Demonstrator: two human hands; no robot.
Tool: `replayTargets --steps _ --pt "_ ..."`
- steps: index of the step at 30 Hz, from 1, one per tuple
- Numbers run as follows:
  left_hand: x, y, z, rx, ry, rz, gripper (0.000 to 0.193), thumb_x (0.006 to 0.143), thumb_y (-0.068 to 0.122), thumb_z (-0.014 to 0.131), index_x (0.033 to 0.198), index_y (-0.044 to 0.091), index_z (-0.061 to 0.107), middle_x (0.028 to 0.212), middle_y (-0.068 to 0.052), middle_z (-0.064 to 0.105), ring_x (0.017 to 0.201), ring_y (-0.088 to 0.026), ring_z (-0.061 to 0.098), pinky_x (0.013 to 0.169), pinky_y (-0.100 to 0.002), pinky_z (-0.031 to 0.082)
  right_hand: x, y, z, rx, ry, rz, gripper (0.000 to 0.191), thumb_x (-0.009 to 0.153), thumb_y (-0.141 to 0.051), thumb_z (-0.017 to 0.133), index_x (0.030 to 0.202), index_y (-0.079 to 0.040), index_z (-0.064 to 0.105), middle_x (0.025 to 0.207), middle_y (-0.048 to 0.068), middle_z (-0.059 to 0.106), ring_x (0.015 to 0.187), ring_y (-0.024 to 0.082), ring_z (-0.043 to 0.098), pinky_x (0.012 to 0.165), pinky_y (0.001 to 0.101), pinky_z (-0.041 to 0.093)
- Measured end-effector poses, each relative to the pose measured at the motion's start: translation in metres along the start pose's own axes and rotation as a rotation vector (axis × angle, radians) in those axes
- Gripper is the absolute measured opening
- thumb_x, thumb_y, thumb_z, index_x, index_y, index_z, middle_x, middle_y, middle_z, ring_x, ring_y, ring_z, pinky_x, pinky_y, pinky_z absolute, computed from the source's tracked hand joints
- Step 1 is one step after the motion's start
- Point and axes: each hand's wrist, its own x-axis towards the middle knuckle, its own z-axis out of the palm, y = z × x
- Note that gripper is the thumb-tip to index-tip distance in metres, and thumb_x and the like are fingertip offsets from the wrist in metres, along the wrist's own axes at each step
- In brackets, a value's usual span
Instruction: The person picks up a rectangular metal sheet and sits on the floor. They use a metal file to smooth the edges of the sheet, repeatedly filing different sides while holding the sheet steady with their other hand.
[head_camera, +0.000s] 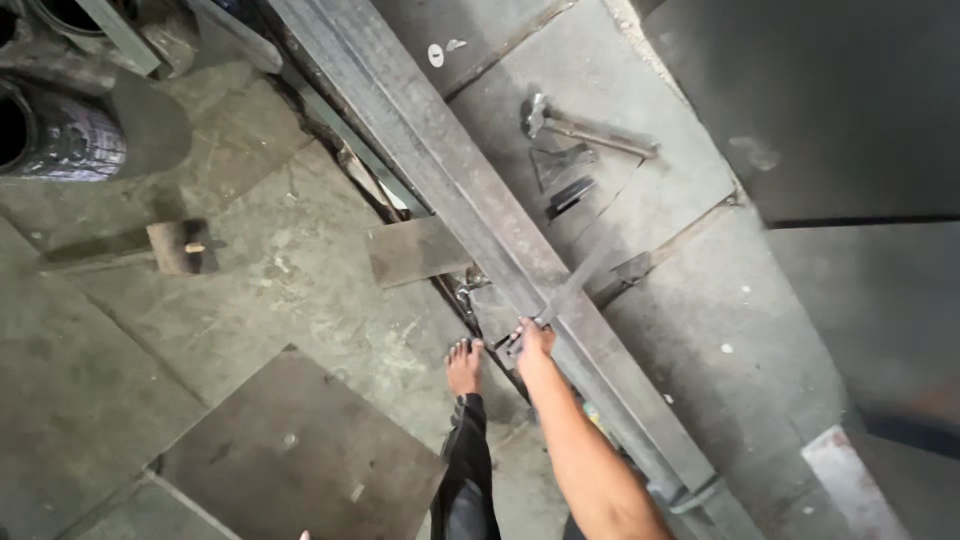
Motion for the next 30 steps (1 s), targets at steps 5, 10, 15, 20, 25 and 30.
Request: replayTargets --steps 5,10,15,20,25,30 --pt "-0.026 0.034 0.08 -0.133 -0.11 -0.005 0.06 0.084 0.007 0.076 0.138 -0.007 0.053 0.123 -0.022 0.068 0.101 -0.029 0.068 0.082 -0.041 0.058 0.004 -0.065 -0.033 -0.113 -0.292 0.194 0.015 0.089 -0.011 0.069 0.091 -0.01 0.054 0.062 0.0 0.051 0.051 0.015 0.051 0.048 0.0344 0.042" --pt "-0.053 0.073 0.171 -0.259 -0.287 -0.016 0.061 0.084 0.009 0.075 0.139 -0.004 0.052 0.124 -0.022 0.068 0.101 -0.029 0.069 0.082 -0.041 0.059 -0.001 -0.147 -0.073 -0.231 -0.355 0.072 0.024 0.092 -0.029 0.071 0.099 -0.013 0.054 0.06 0.0 0.047 0.048 0.016 0.048 0.043 0.033 0.039" --pt "-0.067 0.096 0.262 -0.312 -0.392 0.094 0.061 0.081 0.011 0.08 0.137 -0.002 0.058 0.118 -0.018 0.071 0.098 -0.025 0.069 0.083 -0.038 0.06 0.058 -0.243 -0.1 -0.373 -0.553 0.029 0.042 0.093 -0.056 0.053 0.1 -0.015 0.052 0.057 0.004 0.048 0.044 0.018 0.048 0.037 0.0341 0.04" --pt "-0.059 0.081 0.338 -0.309 -0.362 0.098 0.056 0.086 0.013 0.078 0.136 -0.003 0.058 0.113 -0.017 0.071 0.091 -0.025 0.07 0.076 -0.041 0.061 0.136 -0.324 -0.116 -0.816 -0.713 -0.12 0.057 0.101 -0.061 0.034 0.11 -0.01 0.057 0.056 0.002 0.046 0.043 0.014 0.046 0.038 0.0301 0.039" --pt "-0.044 0.041 0.384 -0.384 -0.329 -0.067 0.067 0.082 0.01 0.077 0.143 0.003 0.05 0.123 -0.018 0.068 0.104 -0.029 0.07 0.088 -0.042 0.061 0.179 -0.362 -0.115 -0.967 -0.798 -0.265 0.054 0.105 -0.052 0.033 0.114 -0.007 0.062 0.057 0.002 0.047 0.045 0.011 0.045 0.04 0.0273 0.039" --pt "-0.03 0.007 0.407 -0.211 -0.375 0.074 0.07 0.085 0.015 0.078 0.149 0.004 0.053 0.138 -0.012 0.066 0.122 -0.025 0.063 0.103 -0.041 0.051 0.204 -0.351 -0.097 -1.018 -0.75 -0.281 0.049 0.102 -0.048 0.035 0.111 -0.008 0.063 0.056 0.003 0.05 0.042 0.013 0.046 0.038 0.0304 0.038"
